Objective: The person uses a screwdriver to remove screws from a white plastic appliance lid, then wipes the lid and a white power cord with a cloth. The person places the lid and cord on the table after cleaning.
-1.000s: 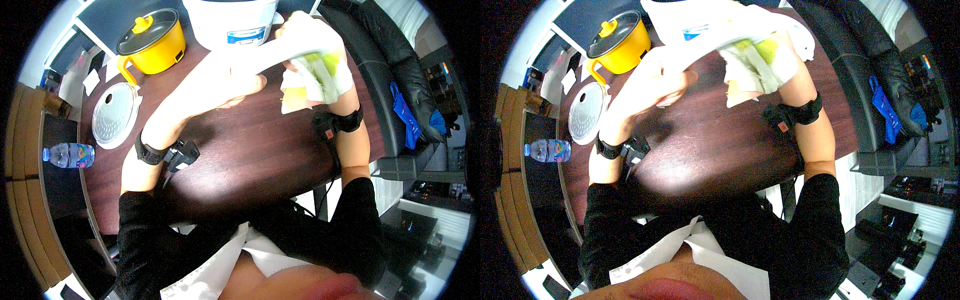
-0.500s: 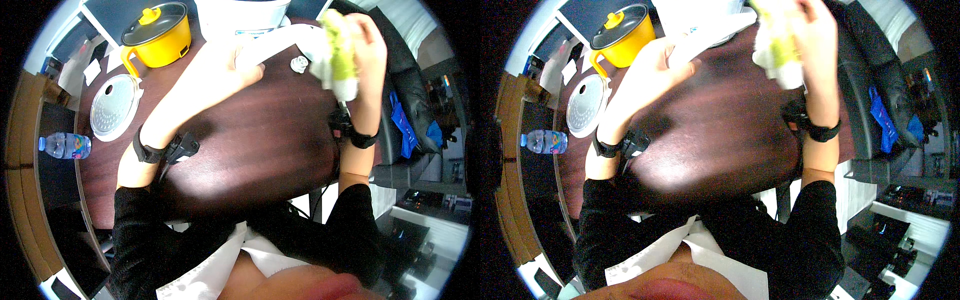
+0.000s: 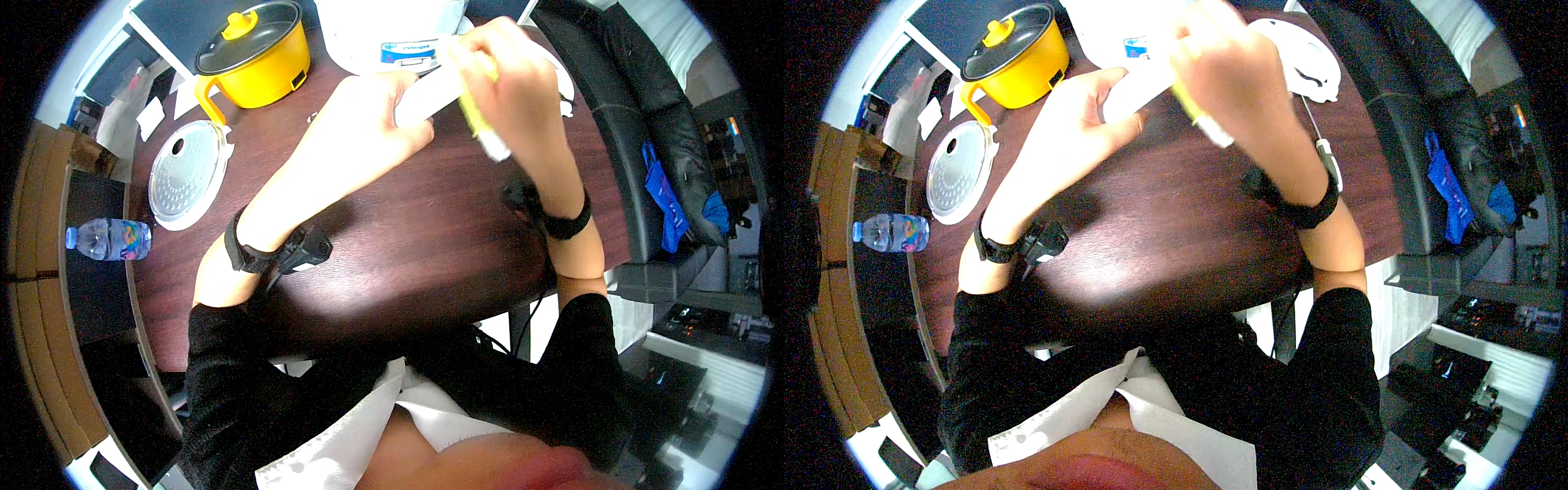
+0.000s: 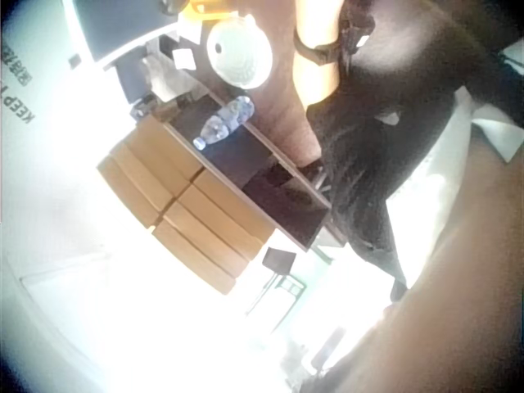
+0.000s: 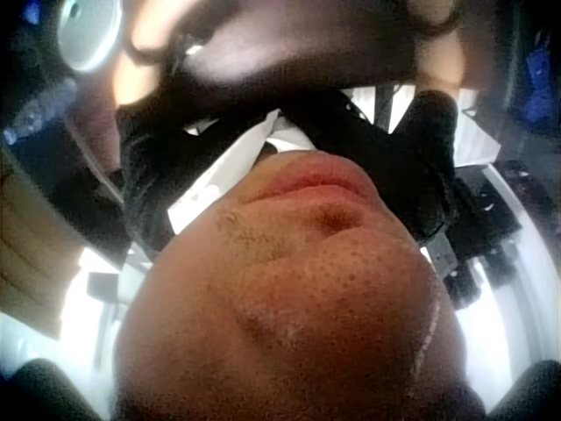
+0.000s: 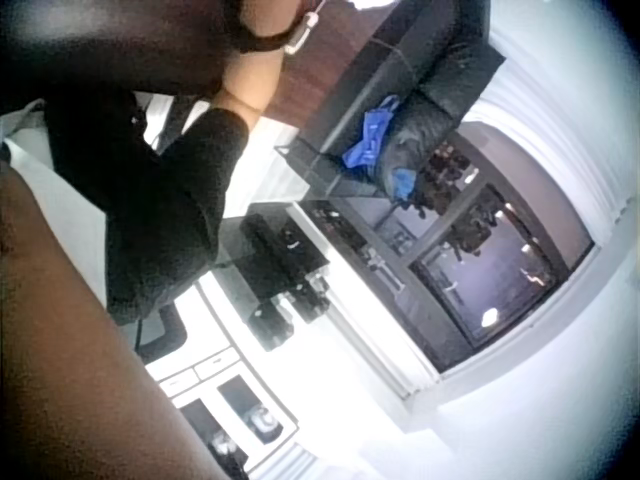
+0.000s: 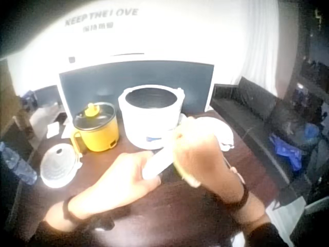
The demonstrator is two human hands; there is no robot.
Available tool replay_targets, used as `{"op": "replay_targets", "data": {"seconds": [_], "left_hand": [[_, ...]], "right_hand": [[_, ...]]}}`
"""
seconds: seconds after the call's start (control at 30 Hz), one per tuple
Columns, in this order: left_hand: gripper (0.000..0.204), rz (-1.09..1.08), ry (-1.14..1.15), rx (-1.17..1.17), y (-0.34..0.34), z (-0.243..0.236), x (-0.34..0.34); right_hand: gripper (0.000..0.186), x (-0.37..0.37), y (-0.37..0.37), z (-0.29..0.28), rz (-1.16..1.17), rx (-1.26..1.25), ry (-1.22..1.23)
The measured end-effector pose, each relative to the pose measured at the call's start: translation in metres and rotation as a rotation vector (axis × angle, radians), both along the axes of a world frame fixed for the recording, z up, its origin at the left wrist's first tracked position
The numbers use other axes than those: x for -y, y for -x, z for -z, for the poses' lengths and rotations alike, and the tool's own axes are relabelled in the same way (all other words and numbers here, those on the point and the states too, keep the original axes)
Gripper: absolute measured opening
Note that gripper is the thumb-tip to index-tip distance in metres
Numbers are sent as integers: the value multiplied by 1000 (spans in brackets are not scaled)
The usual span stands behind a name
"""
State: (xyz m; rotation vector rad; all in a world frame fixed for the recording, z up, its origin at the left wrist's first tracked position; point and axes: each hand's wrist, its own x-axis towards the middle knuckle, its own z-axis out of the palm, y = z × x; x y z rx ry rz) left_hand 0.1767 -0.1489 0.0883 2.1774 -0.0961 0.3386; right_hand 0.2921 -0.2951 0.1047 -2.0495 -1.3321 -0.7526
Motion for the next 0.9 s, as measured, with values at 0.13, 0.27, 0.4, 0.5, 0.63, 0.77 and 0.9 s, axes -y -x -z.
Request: {"op": "replay_targets", "data": {"seconds": [0.13, 0.27, 0.4, 0.5, 0.63, 0.77, 0.9], "left_hand": [[26, -50, -14, 118, -3, 2, 2], [25, -35, -6, 12, 0, 1, -3], [26, -20, -4, 54, -3, 5, -4], [27, -43, -7, -33, -2, -7, -1], [26, -36, -9, 61, -1, 2, -3], [26, -43, 28, 85, -4, 0, -4], [26, -54, -33, -1, -3, -1, -4]], "right_hand": [[16, -9, 23, 1, -67, -2, 83], [13, -1, -16, -1, -60, 92, -47], [11, -4, 14, -5, -122, 145, 21], [11, -2, -4, -2, -98, 164, -10], [13, -3, -5, 8, 26, 96, 76], [17, -8, 22, 13, -100, 23, 58], [16, -2, -20, 8, 35, 98, 46]]}}
